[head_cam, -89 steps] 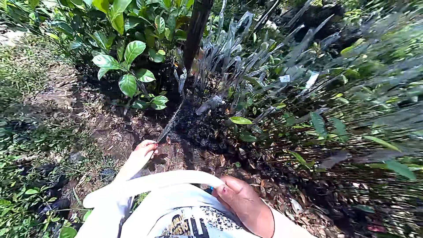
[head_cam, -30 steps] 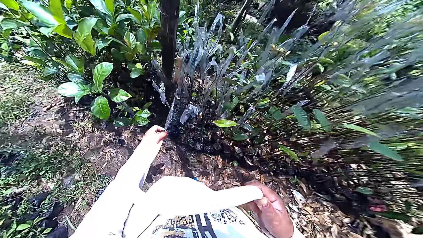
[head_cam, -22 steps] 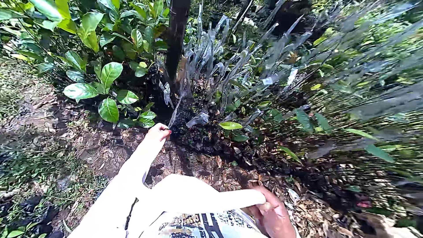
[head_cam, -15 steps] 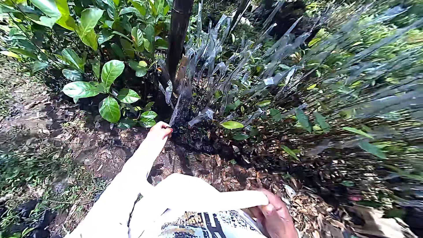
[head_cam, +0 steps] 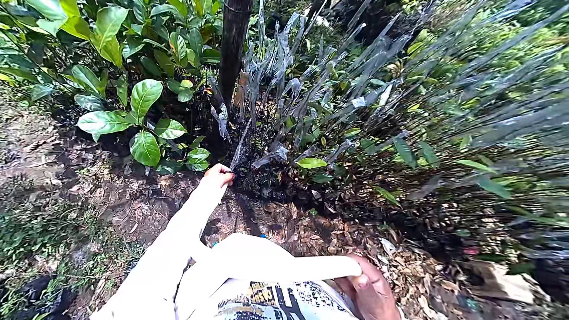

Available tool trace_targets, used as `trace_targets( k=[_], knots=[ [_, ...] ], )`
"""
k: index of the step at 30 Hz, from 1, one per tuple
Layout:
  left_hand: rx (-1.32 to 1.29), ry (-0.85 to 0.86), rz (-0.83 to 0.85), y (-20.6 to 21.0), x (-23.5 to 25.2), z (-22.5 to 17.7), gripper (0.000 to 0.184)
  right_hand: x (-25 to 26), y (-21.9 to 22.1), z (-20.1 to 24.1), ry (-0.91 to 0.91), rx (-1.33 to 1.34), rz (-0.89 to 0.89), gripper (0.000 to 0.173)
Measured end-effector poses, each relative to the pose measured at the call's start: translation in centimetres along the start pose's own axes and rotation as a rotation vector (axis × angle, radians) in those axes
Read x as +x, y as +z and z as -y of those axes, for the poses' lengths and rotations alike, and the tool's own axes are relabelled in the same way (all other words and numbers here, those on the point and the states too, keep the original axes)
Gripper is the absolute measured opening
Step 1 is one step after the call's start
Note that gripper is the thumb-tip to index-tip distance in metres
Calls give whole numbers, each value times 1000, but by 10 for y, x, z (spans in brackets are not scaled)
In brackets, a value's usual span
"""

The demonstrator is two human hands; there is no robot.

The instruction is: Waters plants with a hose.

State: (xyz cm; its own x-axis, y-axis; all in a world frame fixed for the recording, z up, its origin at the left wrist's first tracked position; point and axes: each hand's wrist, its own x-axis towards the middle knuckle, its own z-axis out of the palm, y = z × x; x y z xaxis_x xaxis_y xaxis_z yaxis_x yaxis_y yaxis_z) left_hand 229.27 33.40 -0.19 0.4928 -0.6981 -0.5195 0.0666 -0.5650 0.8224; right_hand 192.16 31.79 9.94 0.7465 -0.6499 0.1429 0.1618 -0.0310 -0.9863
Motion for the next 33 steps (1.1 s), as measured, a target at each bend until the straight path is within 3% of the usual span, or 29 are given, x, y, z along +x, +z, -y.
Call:
trace_targets(
  k=[17,33],
  knots=[
    [41,-63,0,10,-23,24,26,-11,-6,1,42,7,0,28],
    [-165,29,26,13,-2,48,21,-10,11,6,79,33,82,28]
  ],
)
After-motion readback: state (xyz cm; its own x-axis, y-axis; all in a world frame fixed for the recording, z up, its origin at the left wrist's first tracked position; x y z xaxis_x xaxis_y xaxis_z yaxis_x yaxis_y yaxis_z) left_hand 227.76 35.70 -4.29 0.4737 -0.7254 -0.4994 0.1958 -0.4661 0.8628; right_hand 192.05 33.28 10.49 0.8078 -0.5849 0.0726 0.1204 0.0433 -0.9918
